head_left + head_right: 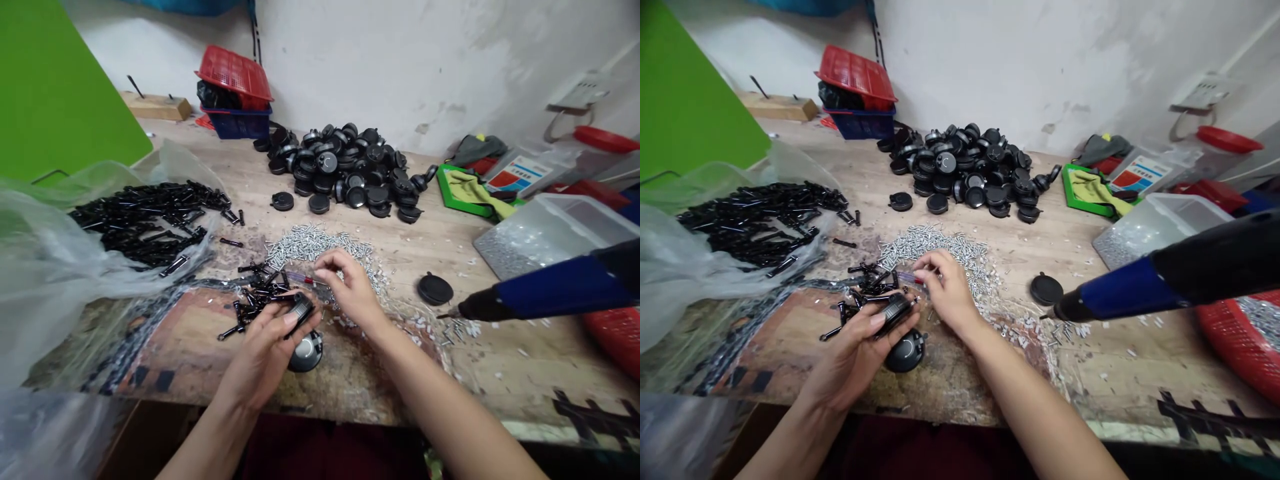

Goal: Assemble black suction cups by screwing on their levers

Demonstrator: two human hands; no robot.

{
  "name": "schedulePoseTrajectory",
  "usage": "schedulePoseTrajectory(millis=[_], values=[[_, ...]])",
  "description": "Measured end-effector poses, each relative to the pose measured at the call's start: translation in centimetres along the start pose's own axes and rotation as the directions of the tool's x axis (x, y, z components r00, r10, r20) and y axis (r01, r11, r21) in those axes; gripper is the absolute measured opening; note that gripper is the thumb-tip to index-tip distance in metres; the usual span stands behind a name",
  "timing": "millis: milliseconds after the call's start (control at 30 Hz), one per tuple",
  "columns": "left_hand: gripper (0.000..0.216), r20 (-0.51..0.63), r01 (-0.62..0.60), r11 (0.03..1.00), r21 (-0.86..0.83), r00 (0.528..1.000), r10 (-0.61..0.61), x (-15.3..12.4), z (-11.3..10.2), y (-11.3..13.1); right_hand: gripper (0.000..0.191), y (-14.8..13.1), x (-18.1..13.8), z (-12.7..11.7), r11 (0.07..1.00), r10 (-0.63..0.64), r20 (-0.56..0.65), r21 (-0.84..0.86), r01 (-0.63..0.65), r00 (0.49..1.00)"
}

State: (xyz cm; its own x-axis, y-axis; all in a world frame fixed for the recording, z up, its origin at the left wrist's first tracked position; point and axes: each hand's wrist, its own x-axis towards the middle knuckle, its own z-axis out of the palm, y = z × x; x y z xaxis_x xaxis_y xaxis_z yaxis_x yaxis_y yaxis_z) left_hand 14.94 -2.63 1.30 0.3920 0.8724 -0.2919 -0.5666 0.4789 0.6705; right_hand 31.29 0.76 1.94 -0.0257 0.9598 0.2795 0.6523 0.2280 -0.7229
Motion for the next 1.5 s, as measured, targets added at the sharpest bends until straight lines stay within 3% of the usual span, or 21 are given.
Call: schedulePoseTrajectory(millis=[33, 100, 133, 200, 500, 667, 800, 1067, 1300, 1367, 1433, 1467, 1500], values=[[0.02, -0.003, -0.012, 1.0, 0.008, 1.0, 0.012, 0.0, 0.2, -0.1, 0.012, -0.6, -0.9, -0.1, 0.974, 0.013, -0.02, 0.226, -0.008, 1.0], [0.025, -0.015, -0.038, 0.998, 0.042, 0.999, 0.039, -0.1, 0.5, -0.4, 0.008, -1.7, -2.6, -0.2, 0.826, 0.057, -0.023, 0.562, -0.034, 0.998], [0.029, -0.017, -0.05, 0.997, 0.065, 0.999, 0.051, -0.2, 0.7, -0.6, 0.007, -2.0, -3.3, -0.2, 0.745, 0.08, -0.014, 0.665, -0.05, 0.997], [0.035, -0.01, -0.072, 0.99, 0.12, 0.997, 0.074, -0.4, 1.0, -1.0, 0.007, -2.3, -4.2, -0.1, 0.67, 0.114, 0.0, 0.738, -0.077, 0.993], [0.042, 0.028, -0.209, 0.887, 0.413, 0.976, 0.217, -1.7, 2.6, -1.8, 0.012, -2.1, -5.7, -1.4, 0.695, 0.108, -0.069, 0.718, -0.026, 0.992], [0.041, 0.083, -0.235, 0.832, 0.503, 0.971, 0.224, -2.2, 2.9, -2.4, 0.011, -2.5, -7.0, -2.5, 0.661, 0.162, -0.015, 0.744, -0.097, 0.987], [0.041, 0.067, -0.204, 0.832, 0.516, 0.978, 0.199, -2.6, 3.2, -3.1, 0.008, -2.7, -8.3, -3.3, 0.661, 0.226, 0.005, 0.734, -0.157, 0.974], [0.039, 0.041, -0.151, 0.862, 0.484, 0.988, 0.15, -3.5, 4.8, -4.4, 0.015, -2.3, -10.4, -4.1, 0.675, 0.28, -0.06, 0.722, -0.151, 0.958], [0.041, 0.08, -0.041, 0.878, 0.478, 0.997, 0.002, -3.9, 4.9, -5.9, 0.016, -1.5, -12.1, -4.6, 0.701, 0.362, -0.083, 0.681, -0.212, 0.928], [0.043, 0.061, 0.023, 0.897, 0.442, 0.997, -0.055, -3.9, 5.1, -6.2, 0.016, -1.6, -13.2, -4.6, 0.787, 0.328, -0.161, 0.592, -0.175, 0.931], [0.042, 0.042, 0.099, 0.922, 0.373, 0.991, -0.123, -3.7, 5.3, -6.4, 0.027, -1.8, -14.2, -4.9, 0.938, 0.184, -0.414, 0.344, -0.033, 0.891], [0.04, 0.035, 0.132, 0.934, 0.332, 0.988, -0.152, -3.6, 5.3, -6.5, 0.035, -1.9, -14.4, -5.4, 0.986, 0.05, -0.588, 0.16, 0.056, 0.807], [0.036, 0.03, 0.159, 0.943, 0.293, 0.984, -0.175, -3.5, 5.3, -6.6, 0.044, -1.9, -14.5, -6.2, 0.993, -0.092, -0.732, -0.022, 0.112, 0.676]])
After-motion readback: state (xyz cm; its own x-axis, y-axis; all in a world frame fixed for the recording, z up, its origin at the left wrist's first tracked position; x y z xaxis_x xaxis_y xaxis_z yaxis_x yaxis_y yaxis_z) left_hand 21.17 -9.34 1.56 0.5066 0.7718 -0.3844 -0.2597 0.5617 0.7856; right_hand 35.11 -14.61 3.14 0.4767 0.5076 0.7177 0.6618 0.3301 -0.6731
